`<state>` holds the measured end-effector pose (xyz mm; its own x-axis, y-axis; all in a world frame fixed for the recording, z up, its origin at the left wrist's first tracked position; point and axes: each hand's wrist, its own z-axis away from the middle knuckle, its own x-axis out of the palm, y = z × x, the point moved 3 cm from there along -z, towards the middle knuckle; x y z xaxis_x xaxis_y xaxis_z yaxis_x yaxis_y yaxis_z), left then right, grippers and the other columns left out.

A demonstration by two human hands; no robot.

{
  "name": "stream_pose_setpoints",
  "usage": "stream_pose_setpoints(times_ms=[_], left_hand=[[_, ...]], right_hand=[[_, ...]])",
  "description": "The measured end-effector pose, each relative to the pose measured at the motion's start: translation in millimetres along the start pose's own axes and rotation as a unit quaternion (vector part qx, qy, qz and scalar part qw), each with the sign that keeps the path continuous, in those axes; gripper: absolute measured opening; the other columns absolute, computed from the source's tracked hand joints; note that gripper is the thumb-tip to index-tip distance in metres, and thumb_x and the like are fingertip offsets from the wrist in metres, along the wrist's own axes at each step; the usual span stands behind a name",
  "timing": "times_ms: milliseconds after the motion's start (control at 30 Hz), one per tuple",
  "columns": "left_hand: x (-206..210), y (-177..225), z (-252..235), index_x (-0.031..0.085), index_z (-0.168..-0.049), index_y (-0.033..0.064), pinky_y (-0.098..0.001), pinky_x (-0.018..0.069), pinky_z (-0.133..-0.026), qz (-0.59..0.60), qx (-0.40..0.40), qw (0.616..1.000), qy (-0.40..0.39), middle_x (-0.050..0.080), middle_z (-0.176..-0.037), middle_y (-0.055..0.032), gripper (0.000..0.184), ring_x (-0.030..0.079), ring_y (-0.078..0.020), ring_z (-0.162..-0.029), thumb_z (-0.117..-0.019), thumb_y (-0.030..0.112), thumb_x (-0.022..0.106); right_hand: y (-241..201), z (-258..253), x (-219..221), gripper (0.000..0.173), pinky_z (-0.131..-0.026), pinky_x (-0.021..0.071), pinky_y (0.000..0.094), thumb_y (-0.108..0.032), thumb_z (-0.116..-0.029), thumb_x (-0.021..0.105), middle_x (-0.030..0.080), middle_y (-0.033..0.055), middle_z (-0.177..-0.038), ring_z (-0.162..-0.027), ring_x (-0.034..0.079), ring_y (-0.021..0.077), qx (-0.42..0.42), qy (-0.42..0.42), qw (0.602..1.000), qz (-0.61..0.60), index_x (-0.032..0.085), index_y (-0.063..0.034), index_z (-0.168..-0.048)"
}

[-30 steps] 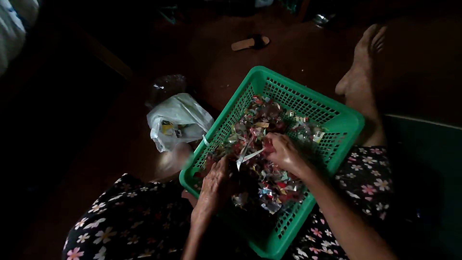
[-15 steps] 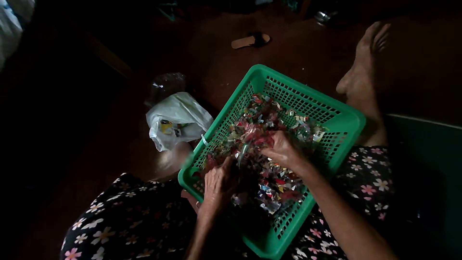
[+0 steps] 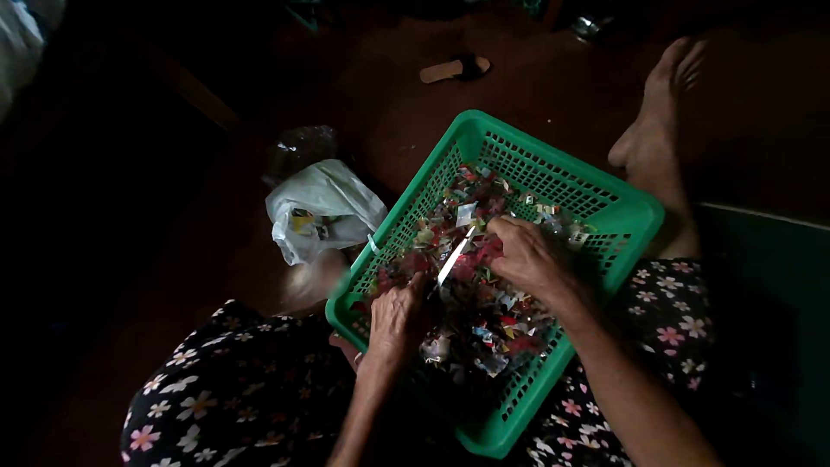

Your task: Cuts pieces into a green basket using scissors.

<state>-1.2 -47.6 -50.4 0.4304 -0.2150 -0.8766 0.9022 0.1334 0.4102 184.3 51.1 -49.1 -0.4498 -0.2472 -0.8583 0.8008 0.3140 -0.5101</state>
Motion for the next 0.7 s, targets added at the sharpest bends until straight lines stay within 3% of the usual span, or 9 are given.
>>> stream_pose_setpoints(times_ms=[67, 133, 167, 233, 300, 400, 500, 600, 700], left_hand=[[-17, -3, 5, 0.061, -0.133, 0.0065, -0.0613, 0.0525, -0.084, -0.013, -0.043, 0.994, -0.099, 0.071, -0.105, -0.0208, 0.036, 0.070, -0.0415, -0.098, -0.1026, 0.026, 0.058], [-26, -13, 14, 0.055, -0.142, 0.0054, -0.0619, 0.0537, -0.085, -0.010, -0.027, 0.998, -0.061, 0.070, -0.115, -0.0217, 0.046, 0.069, -0.0417, -0.103, -0.1009, 0.026, 0.060], [-29, -17, 18, 0.053, -0.142, 0.0038, -0.0610, 0.0546, -0.086, -0.008, -0.015, 0.999, -0.035, 0.068, -0.120, -0.0214, 0.048, 0.068, -0.0409, -0.107, -0.0991, 0.024, 0.061], [-33, -24, 23, 0.050, -0.145, 0.0031, -0.0598, 0.0542, -0.088, -0.002, -0.005, 1.000, -0.012, 0.066, -0.125, -0.0208, 0.050, 0.067, -0.0403, -0.110, -0.0986, 0.019, 0.060], [-34, -25, 24, 0.049, -0.146, 0.0030, -0.0593, 0.0539, -0.089, 0.004, 0.001, 1.000, -0.005, 0.067, -0.125, -0.0206, 0.049, 0.067, -0.0398, -0.110, -0.0998, 0.016, 0.058], [-27, -26, 20, 0.054, -0.140, 0.0013, -0.0587, 0.0553, -0.084, 0.019, 0.014, 0.999, 0.025, 0.069, -0.113, -0.0210, 0.045, 0.070, -0.0396, -0.100, -0.0983, 0.016, 0.060], [-20, -21, 17, 0.064, -0.132, 0.0044, -0.0585, 0.0560, -0.077, 0.038, -0.007, 0.995, 0.088, 0.073, -0.104, -0.0182, 0.038, 0.072, -0.0375, -0.090, -0.0969, 0.019, 0.063], [-11, -17, 14, 0.067, -0.129, 0.0051, -0.0596, 0.0562, -0.073, 0.049, -0.019, 0.989, 0.138, 0.074, -0.100, -0.0186, 0.036, 0.073, -0.0391, -0.086, -0.0944, 0.015, 0.065], [-3, -23, 12, 0.058, -0.140, 0.0024, -0.0561, 0.0561, -0.086, 0.071, 0.001, 0.994, 0.086, 0.070, -0.121, -0.0192, 0.051, 0.069, -0.0381, -0.106, -0.0916, 0.014, 0.068]], right_hand=[[2, 7, -9, 0.054, -0.089, 0.0488, 0.0643, -0.024, -0.0782, 0.089, 0.065, 0.0208, -0.119, -0.102, 0.066, 0.0422, 0.002, -0.030, 0.996, 0.088, 0.065, -0.0015, -0.122], [-4, 23, -17, 0.093, -0.102, 0.0407, 0.0679, -0.049, -0.0715, 0.091, 0.053, 0.0218, -0.144, -0.121, 0.058, 0.0445, 0.035, -0.093, 0.988, 0.114, 0.052, -0.0050, -0.143], [-8, 35, -15, 0.106, -0.107, 0.0356, 0.0691, -0.055, -0.0682, 0.091, 0.043, 0.0221, -0.154, -0.130, 0.052, 0.0461, 0.041, -0.129, 0.984, 0.118, 0.045, -0.0074, -0.152], [-19, 58, 1, 0.123, -0.110, 0.0249, 0.0773, -0.043, -0.0690, 0.094, 0.014, 0.0223, -0.170, -0.147, 0.030, 0.0536, 0.050, -0.233, 0.964, 0.120, 0.022, -0.0135, -0.165], [-27, 69, 26, 0.124, -0.105, 0.0285, 0.0802, -0.020, -0.0705, 0.093, 0.007, 0.0212, -0.171, -0.149, 0.021, 0.0575, 0.045, -0.293, 0.941, 0.161, 0.014, -0.0164, -0.166], [-27, 57, 45, 0.108, -0.100, 0.0377, 0.0755, 0.000, -0.0766, 0.081, 0.018, 0.0255, -0.168, -0.145, 0.024, 0.0599, 0.030, -0.279, 0.942, 0.183, 0.020, -0.0124, -0.165], [-20, 23, 35, 0.086, -0.102, 0.0384, 0.0734, -0.007, -0.0852, 0.078, 0.021, 0.0257, -0.166, -0.142, 0.032, 0.0578, 0.052, -0.246, 0.962, 0.107, 0.035, -0.0118, -0.159], [-9, -8, 25, 0.060, -0.099, 0.0485, 0.0635, -0.014, -0.0830, 0.084, 0.047, 0.0234, -0.147, -0.130, 0.051, 0.0473, 0.060, -0.161, 0.984, 0.041, 0.060, -0.0072, -0.137], [-3, -21, 18, 0.051, -0.101, 0.0470, 0.0601, -0.014, -0.0846, 0.083, 0.063, 0.0251, -0.128, -0.119, 0.060, 0.0422, 0.132, -0.114, 0.982, -0.067, 0.064, 0.0029, -0.129]])
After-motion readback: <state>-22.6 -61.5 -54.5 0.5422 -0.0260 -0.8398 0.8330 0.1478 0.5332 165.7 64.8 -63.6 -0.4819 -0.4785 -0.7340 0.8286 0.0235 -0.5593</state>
